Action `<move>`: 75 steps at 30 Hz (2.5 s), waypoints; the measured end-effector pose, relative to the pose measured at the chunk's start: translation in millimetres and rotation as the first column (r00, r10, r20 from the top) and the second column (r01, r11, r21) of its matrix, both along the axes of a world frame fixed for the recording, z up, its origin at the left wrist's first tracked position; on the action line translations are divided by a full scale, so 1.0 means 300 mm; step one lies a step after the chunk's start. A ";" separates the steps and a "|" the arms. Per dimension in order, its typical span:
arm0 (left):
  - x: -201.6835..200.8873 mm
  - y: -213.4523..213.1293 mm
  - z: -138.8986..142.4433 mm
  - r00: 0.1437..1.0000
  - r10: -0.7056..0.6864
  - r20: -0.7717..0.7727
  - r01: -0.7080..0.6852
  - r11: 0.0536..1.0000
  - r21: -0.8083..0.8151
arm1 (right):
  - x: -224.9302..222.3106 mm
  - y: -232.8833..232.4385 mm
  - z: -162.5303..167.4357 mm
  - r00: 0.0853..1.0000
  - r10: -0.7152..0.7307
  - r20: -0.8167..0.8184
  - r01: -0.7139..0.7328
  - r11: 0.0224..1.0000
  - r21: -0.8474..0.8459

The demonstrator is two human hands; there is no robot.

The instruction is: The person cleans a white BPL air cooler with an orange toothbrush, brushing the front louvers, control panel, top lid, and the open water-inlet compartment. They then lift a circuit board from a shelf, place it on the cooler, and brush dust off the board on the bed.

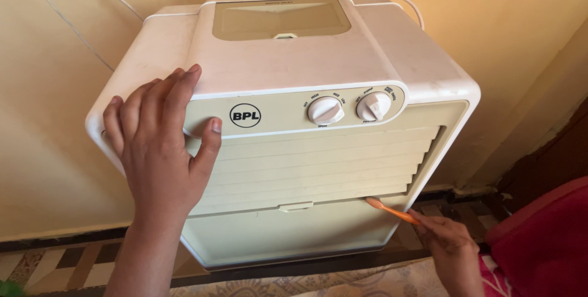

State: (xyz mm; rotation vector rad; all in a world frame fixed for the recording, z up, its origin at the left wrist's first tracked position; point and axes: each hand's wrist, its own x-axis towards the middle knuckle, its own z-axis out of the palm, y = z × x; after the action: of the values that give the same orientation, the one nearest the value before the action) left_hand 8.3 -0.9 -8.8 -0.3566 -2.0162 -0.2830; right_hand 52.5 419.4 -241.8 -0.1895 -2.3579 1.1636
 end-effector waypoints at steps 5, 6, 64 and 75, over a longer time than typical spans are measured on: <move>0.001 0.004 0.003 1.000 -0.001 0.008 0.001 1.000 0.006 | 0.034 0.063 -0.021 0.962 -0.214 0.167 0.113 0.874 0.472; 0.002 0.006 0.004 1.000 -0.004 0.011 0.004 1.000 0.005 | 0.040 0.077 -0.021 0.955 -0.257 0.147 0.150 0.848 0.509; 0.007 0.007 0.029 0.999 -0.015 0.035 0.013 0.999 0.053 | 0.071 -0.308 0.489 0.858 -0.254 -0.446 0.291 0.957 0.016; 0.012 0.007 0.032 0.999 -0.030 0.025 0.029 0.997 0.065 | 0.070 -0.544 0.491 0.936 -0.161 -0.313 0.199 0.975 0.094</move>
State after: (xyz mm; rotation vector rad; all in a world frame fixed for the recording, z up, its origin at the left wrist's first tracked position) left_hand 12.0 1.1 0.9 -0.3439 -2.0231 -0.3718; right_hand 73.4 256.1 -94.4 -0.1669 -2.0841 0.8852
